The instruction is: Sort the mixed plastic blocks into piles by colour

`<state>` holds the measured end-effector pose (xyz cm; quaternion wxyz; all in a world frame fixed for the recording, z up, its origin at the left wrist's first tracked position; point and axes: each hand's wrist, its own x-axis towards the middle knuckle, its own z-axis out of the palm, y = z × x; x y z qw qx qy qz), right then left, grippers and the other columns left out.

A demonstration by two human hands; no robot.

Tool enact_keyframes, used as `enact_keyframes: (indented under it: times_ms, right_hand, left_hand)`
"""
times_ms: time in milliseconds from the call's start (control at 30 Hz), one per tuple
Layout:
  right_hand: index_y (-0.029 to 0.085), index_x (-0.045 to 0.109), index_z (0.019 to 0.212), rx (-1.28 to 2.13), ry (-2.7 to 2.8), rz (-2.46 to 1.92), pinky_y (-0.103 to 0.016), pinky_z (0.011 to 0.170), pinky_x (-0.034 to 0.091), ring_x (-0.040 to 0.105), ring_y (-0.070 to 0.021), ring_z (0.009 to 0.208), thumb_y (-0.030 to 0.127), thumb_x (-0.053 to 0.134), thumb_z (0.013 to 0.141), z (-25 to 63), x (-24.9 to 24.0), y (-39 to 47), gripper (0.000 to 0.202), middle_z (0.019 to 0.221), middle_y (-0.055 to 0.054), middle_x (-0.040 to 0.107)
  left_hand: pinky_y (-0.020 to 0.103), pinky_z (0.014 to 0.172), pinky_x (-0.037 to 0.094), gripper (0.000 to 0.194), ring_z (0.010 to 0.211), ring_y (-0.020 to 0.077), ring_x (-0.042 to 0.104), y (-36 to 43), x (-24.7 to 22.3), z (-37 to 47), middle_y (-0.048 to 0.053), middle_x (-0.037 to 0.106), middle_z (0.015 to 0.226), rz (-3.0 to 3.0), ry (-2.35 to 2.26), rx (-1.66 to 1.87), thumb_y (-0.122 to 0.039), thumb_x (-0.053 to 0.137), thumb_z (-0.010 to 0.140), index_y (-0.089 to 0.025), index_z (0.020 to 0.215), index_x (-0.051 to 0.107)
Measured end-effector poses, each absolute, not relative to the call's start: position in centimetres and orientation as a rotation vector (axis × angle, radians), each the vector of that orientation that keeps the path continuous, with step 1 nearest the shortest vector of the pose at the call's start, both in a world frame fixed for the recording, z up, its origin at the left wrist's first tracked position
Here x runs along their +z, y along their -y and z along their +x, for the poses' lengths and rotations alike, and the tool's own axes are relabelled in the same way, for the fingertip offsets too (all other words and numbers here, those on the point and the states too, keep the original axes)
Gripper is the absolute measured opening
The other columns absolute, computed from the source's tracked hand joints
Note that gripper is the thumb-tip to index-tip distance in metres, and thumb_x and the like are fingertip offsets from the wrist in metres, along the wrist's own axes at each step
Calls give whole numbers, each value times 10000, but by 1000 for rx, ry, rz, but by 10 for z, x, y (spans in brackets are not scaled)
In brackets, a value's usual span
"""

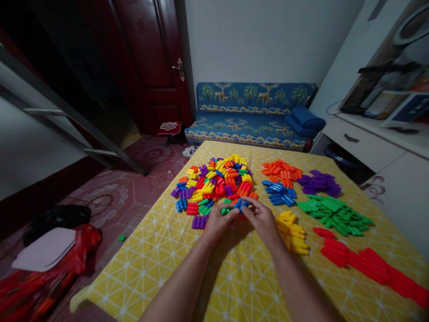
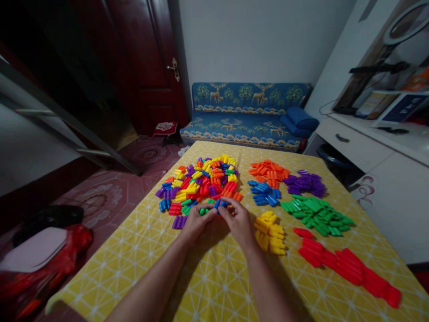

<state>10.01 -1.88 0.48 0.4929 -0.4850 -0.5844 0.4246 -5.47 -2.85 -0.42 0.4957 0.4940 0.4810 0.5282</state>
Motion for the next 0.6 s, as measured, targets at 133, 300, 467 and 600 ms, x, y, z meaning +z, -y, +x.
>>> enact_keyframes:
  times_ms: [133,300,467,600]
  right_hand:
    - [152,703,981,992,1351,-1186,-304,628,534,655,-195,692,484,724,715,93,1,27,425,831,-71,727]
    - [127,681,929,847,1160,-1269,-261,487,488,604,-161,547,514,736,674,123,0,4,467,674,-49,680]
    - [105,646,979,514,980,-1474,-269,467,474,590,-157,499,527,699,618,191,-10,-44,558,738,-79,691]
    - [114,684,929,290,1091,-1657,-298,532,498,629,-198,563,515,654,644,235,-24,-70,493,727,-96,705]
  left_hand:
    - [228,547,330,275,554,116,480,27,-10,-54,19,647,632,1225,-1164,1267,-423,735,721,-162,794,773]
    - [216,520,332,230,506,94,450,27,-10,-52,-5,600,608,1148,-1122,1309,-377,721,729,-156,789,706]
    - [218,583,439,298,635,114,556,29,-12,-56,-2,632,815,1006,-863,1372,-195,625,709,-205,998,556]
    - [322,798,517,312,835,164,618,31,-14,-57,14,612,889,950,-740,1374,-159,591,722,-213,1025,534]
